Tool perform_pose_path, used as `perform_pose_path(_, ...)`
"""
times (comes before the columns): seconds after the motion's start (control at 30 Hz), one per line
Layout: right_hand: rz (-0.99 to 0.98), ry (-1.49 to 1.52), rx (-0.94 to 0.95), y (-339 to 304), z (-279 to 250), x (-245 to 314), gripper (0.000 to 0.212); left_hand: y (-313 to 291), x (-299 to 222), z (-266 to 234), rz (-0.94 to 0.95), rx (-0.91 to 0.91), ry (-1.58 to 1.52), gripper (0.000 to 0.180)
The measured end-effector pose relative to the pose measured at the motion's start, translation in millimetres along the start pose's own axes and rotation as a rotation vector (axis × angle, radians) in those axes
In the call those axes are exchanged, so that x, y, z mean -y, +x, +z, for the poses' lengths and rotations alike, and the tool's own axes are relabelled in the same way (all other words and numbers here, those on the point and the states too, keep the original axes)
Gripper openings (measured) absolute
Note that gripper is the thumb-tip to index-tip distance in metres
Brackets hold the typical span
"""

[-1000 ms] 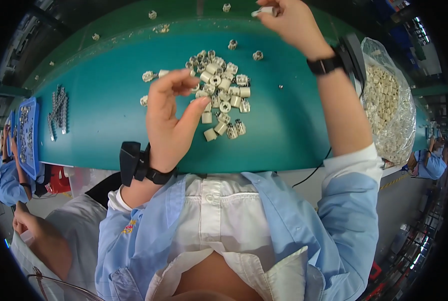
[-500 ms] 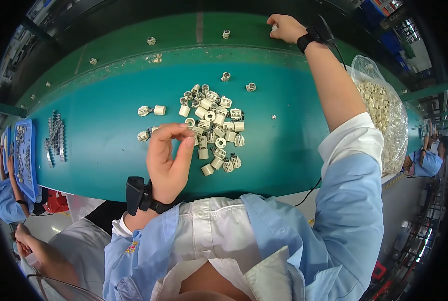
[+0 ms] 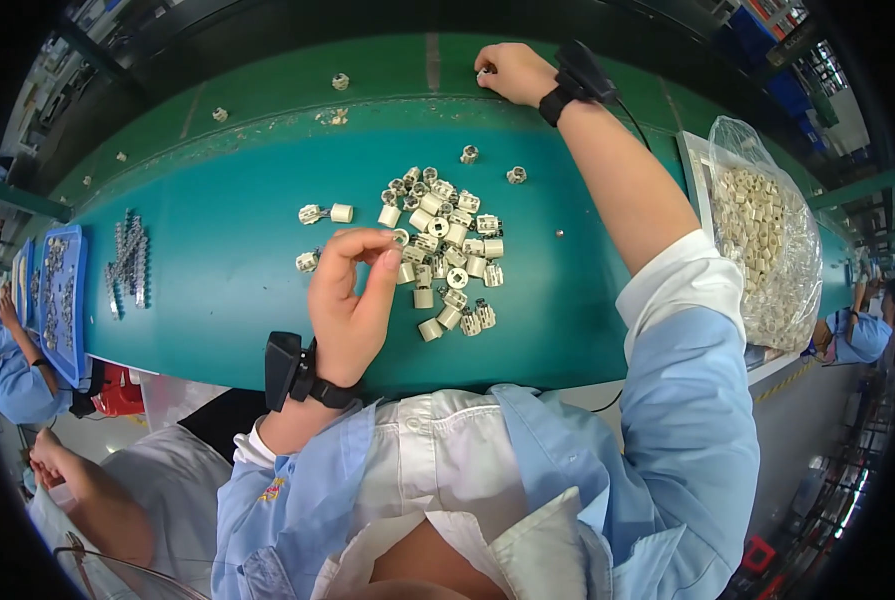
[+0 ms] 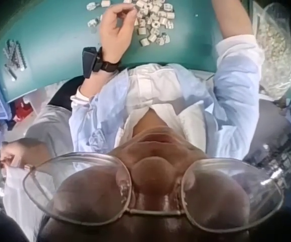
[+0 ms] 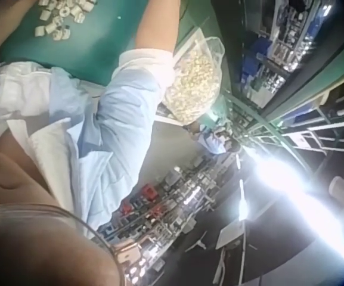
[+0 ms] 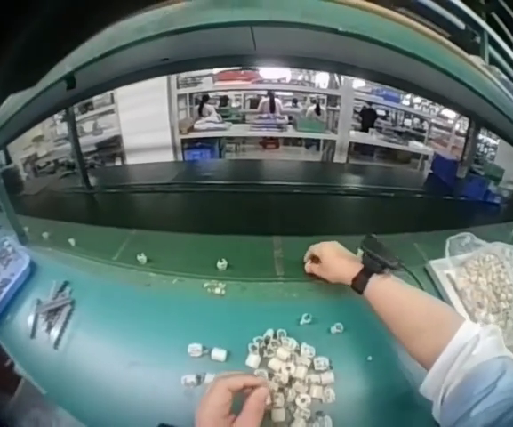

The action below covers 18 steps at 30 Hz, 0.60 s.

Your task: The person picks up a plastic housing and a metal component, fits the component into the housing, and then presses a plastic cap onto the assembly before placing it on the workbench.

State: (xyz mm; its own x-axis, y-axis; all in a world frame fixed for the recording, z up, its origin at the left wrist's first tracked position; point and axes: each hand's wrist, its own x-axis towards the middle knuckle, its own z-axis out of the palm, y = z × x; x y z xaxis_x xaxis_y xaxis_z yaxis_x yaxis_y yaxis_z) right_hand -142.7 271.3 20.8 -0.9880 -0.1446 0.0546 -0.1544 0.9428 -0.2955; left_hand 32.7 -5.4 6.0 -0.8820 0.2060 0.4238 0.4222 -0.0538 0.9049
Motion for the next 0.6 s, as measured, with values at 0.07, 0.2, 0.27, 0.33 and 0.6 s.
perform_pose_path(0.07, -0.043, 0.133, -0.036, -13, -7, 7, 0.027, 0, 4, 0, -0.021, 0.001, -0.026, 0.015)
perform_pose_path(0.2, -0.208, 0.549, -0.017, -84, -38, 95, 0.021, 0, 1, 0, -0.251, 0.007, -0.408, 0.017)
perform_pose_path(0.27, -0.249, 0.551, -0.014, -119, -32, 122, 0.02, 1, -3, 0, -0.329, 0.039, -0.529, 0.018)
perform_pose_path(0.33, -0.537, 0.409, -0.134, -148, -25, 132, 0.024, 1, -10, 3, -0.45, 0.123, -0.799, 0.019)
perform_pose_path(0.6, -0.487, 0.166, -0.33, -209, -4, 123, 0.026, -16, 5, 23, -0.606, 0.293, -0.788, 0.021)
